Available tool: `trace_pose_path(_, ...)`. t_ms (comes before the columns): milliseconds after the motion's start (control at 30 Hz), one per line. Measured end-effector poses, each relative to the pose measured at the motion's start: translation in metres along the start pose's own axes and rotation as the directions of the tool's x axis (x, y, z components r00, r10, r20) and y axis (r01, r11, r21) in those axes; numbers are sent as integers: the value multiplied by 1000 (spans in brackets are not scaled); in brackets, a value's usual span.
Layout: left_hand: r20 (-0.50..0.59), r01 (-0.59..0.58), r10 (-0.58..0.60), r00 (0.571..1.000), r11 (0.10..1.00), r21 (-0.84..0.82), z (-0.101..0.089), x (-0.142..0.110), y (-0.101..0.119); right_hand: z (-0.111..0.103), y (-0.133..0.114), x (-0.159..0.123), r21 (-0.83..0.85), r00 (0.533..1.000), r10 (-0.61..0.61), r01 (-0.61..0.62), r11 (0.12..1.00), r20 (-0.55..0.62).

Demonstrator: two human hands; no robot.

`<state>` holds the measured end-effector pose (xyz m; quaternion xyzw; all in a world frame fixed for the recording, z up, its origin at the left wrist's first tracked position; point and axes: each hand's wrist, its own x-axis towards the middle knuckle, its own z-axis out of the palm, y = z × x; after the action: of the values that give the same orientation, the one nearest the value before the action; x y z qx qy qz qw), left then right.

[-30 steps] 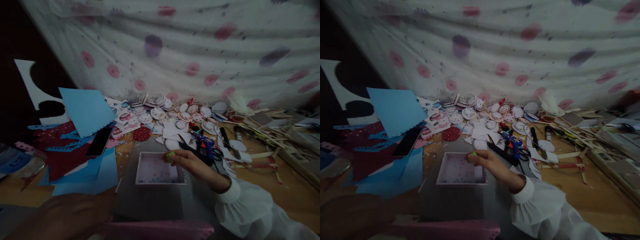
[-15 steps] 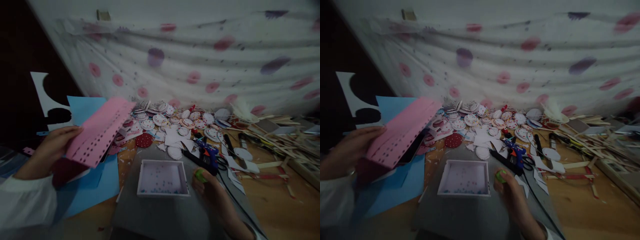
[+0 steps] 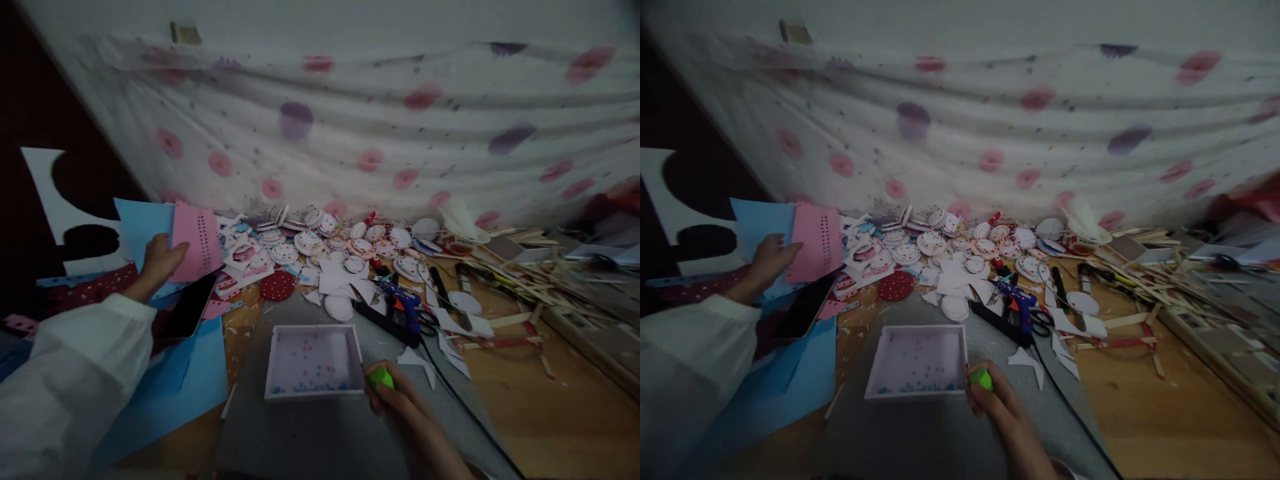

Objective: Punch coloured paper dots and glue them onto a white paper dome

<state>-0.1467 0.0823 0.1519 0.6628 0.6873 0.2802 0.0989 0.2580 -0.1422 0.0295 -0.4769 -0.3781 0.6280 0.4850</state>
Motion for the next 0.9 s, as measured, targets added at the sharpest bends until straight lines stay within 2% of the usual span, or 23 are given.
trace_pose_path(67, 121, -92, 96, 988, 995, -45, 10, -24, 12, 2, -3, 1, -4, 1000, 10, -10, 1000, 7)
trace_pose_path(133, 292, -209, 231, 928, 972, -103, 25, -58, 30, 5, -6, 2, -20, 1000, 20, -19, 1000, 20)
trace_pose_path(167, 387, -280, 309, 869, 951, -130, 35, -76, 40, 6, -9, 1, -30, 999, 21, -21, 999, 28)
trace_pose_path(200, 508, -403, 410, 757, 906, -131, 45, -94, 50, 8, -12, -1, -46, 999, 18, -16, 999, 33)
trace_pose_path(233, 584, -500, 473, 660, 856, -129, 56, -110, 61, 9, -15, -3, -67, 999, 9, -7, 998, 36)
trace_pose_path(267, 637, -566, 503, 584, 815, -124, 66, -124, 70, 10, -18, -6, -91, 999, -8, 11, 996, 38)
trace_pose_path(300, 666, -612, 519, 535, 782, -117, 74, -135, 78, 9, -20, -10, -118, 999, -29, 33, 992, 37)
trace_pose_path(333, 670, -645, 528, 521, 758, -96, 80, -144, 85, 7, -22, -14, -144, 998, -50, 53, 988, 29)
trace_pose_path(433, 587, -711, 568, 577, 702, 20, 79, -155, 94, -10, -23, -23, -152, 993, -98, 88, 984, -60)
trace_pose_path(533, 456, -762, 640, 618, 630, 149, 57, -156, 89, -37, -16, -24, -65, 966, -135, 124, 990, -221)
trace_pose_path(633, 360, -766, 677, 642, 586, 266, 34, -153, 80, -56, -9, -19, -7, 945, -131, 135, 991, -299)
trace_pose_path(767, 316, -732, 662, 679, 582, 355, 17, -151, 69, -58, -17, -14, -9, 941, -149, 153, 988, -304)
trace_pose_path(900, 355, -712, 619, 700, 647, 275, 6, -162, 64, -46, -46, -11, -239, 920, -218, 143, 961, -326)
